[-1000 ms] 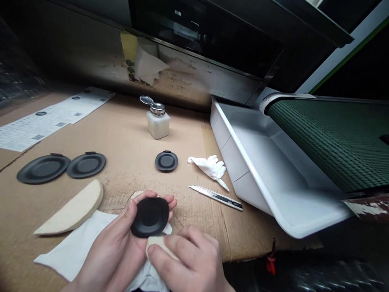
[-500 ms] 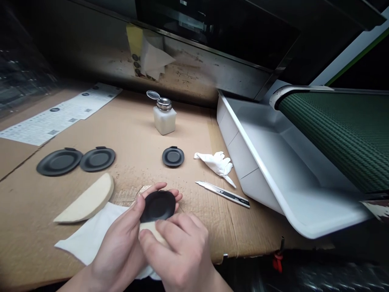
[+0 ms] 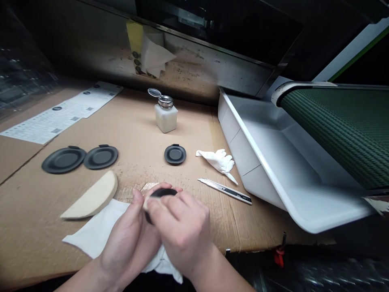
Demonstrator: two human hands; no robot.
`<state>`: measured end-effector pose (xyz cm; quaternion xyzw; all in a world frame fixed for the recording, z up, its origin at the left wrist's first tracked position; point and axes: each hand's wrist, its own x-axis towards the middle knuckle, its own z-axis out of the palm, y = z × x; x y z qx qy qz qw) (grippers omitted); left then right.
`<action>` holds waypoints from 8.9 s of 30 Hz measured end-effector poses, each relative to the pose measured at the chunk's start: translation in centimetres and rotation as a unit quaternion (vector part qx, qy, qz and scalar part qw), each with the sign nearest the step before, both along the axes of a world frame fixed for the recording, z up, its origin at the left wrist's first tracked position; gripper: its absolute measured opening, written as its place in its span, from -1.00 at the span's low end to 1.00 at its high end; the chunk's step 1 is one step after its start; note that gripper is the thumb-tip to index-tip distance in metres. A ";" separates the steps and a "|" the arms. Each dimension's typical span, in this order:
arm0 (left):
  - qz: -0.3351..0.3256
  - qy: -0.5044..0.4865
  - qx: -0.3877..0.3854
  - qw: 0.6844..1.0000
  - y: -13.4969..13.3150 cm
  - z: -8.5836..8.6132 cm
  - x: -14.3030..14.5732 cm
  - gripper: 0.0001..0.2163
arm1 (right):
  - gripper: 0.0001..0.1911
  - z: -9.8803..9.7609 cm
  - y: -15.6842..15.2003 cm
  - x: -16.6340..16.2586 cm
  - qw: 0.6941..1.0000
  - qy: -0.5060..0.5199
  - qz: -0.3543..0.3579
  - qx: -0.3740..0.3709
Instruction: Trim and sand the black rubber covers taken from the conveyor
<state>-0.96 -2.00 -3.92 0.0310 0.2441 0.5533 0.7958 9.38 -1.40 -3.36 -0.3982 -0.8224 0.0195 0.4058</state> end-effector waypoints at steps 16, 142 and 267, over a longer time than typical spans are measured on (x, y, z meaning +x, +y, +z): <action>0.005 0.044 -0.041 0.998 0.0 0.5 0.0 -0.61 | -0.78 1.5 -1.4 3.3 0.999 -0.011 -0.042 -0.027; -0.021 0.038 0.000 0.999 -0.2 0.4 -0.1 -0.69 | -0.77 2.7 0.2 5.5 0.994 -0.104 -0.004 -0.044; -0.064 0.488 0.195 0.849 -1.1 -0.1 0.7 -0.56 | -0.83 8.4 -2.1 10.3 0.943 -0.319 -0.040 -0.090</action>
